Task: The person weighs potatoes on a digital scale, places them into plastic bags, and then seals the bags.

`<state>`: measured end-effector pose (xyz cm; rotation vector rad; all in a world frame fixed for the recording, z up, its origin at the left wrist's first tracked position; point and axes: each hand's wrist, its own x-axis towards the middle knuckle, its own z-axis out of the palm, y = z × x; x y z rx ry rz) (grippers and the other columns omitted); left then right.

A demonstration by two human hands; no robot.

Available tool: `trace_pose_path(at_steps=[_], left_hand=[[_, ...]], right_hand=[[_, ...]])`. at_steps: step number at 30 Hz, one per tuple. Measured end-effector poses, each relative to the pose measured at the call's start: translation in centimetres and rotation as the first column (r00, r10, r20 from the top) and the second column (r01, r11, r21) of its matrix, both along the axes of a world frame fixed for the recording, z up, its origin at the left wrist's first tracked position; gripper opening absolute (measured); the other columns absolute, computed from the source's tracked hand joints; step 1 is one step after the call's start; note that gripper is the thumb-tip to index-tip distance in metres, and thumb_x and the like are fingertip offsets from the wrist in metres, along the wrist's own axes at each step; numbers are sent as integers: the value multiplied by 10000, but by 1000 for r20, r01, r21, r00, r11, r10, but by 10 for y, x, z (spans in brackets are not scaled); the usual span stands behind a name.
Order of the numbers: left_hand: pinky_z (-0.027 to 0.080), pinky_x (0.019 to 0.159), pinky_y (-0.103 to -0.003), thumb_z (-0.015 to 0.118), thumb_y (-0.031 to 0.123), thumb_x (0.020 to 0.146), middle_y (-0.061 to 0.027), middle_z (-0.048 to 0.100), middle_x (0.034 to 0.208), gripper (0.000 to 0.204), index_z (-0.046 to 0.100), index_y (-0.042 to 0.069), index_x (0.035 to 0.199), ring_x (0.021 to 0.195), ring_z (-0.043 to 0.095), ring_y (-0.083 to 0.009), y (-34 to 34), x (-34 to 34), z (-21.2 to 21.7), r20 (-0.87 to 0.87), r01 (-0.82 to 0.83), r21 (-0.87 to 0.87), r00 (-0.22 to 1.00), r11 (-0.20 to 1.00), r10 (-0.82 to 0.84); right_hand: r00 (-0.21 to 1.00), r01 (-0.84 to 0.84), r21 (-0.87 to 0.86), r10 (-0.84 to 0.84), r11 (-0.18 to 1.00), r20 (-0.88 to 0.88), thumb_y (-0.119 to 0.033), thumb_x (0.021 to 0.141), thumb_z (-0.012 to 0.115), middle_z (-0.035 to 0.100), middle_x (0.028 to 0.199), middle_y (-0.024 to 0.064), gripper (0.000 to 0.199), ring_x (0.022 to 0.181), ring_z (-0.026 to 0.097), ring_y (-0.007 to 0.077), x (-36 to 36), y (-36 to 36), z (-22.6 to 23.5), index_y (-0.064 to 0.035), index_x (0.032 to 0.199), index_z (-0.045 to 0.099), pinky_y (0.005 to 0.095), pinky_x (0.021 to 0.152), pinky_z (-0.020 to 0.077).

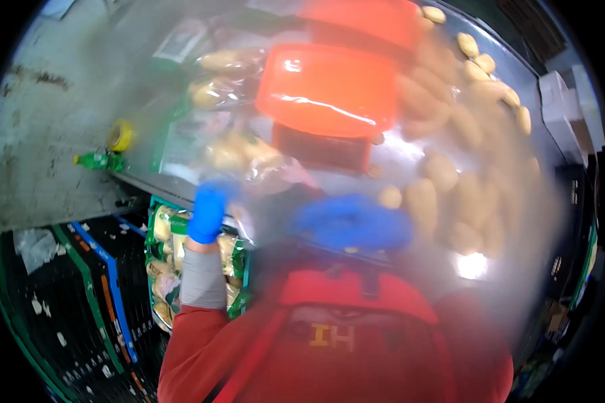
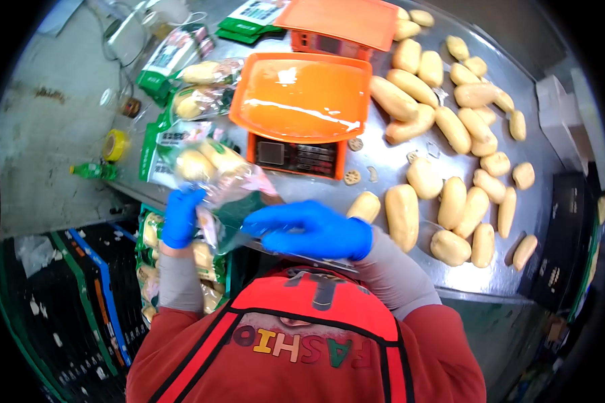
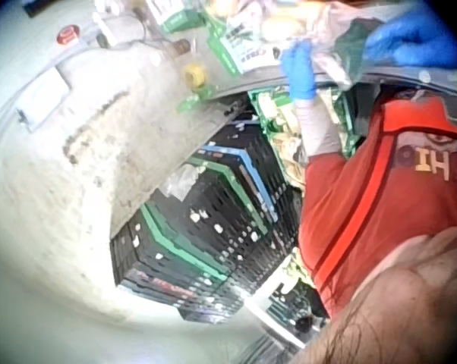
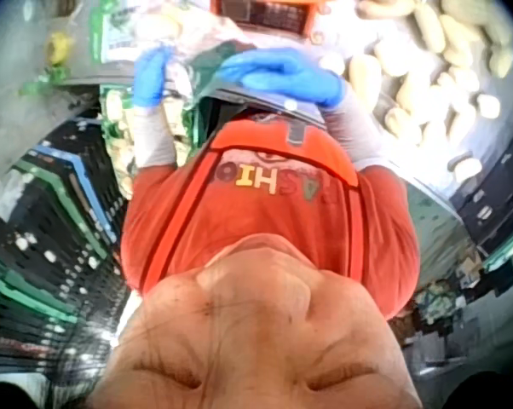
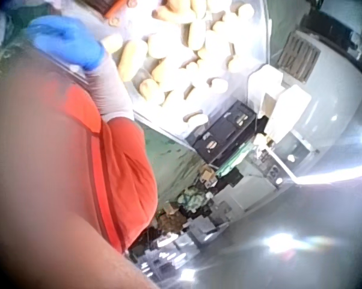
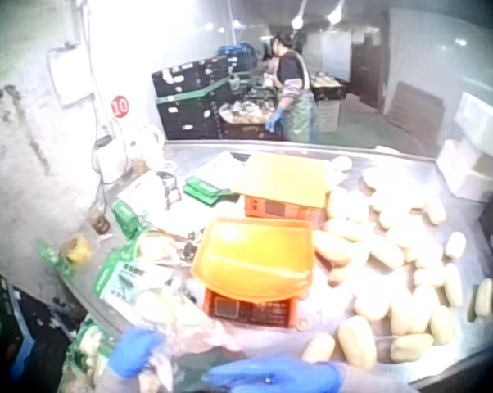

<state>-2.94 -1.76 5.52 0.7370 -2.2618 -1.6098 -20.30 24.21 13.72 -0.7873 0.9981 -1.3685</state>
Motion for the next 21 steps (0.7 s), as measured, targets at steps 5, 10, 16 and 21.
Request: trace_pose_path(at_steps=[5, 10, 16, 21], left_hand=[[423, 795, -272, 507, 123, 830, -66, 590, 958, 234, 572, -8, 1013, 881, 549, -144, -73, -105, 34, -181, -53, 191, 980, 980, 88], [390, 884, -288, 467, 132, 873, -99, 552, 1073, 263, 552, -16, 1073, 1006, 511, -179, -169, -203, 0, -193, 56, -114, 978, 992, -77], [361, 897, -311, 495, 187, 841, -92, 535, 1089, 331, 524, 25, 1128, 989, 492, -200, -279, -257, -104, -25, 85, -382, 995, 920, -102], [430, 728, -345, 603, 336, 768, -99, 595, 888, 399, 586, -14, 960, 779, 541, -213, -214, -279, -77, -19, -192, -153, 981, 969, 191]], right_hand=[[540, 822, 57, -741, 567, -399, -107, 868, 500, 600, 1033, 70, 275, 937, 529, 126, -71, 78, -50, 14, 1111, 538, 244, 866, 401], [204, 979, 89, -869, 184, -450, -122, 878, 495, 596, 1055, 92, 311, 899, 537, 124, -84, 160, -80, 22, 1155, 497, 228, 809, 419], [60, 998, 13, -803, 66, -593, -93, 876, 505, 596, 1053, 114, 293, 945, 549, 154, -60, 217, -125, 37, 1139, 505, 251, 833, 432], [54, 998, 52, -789, 28, -612, -81, 870, 515, 597, 1050, 113, 289, 955, 551, 144, -39, 223, -139, 29, 1137, 509, 240, 832, 432]])
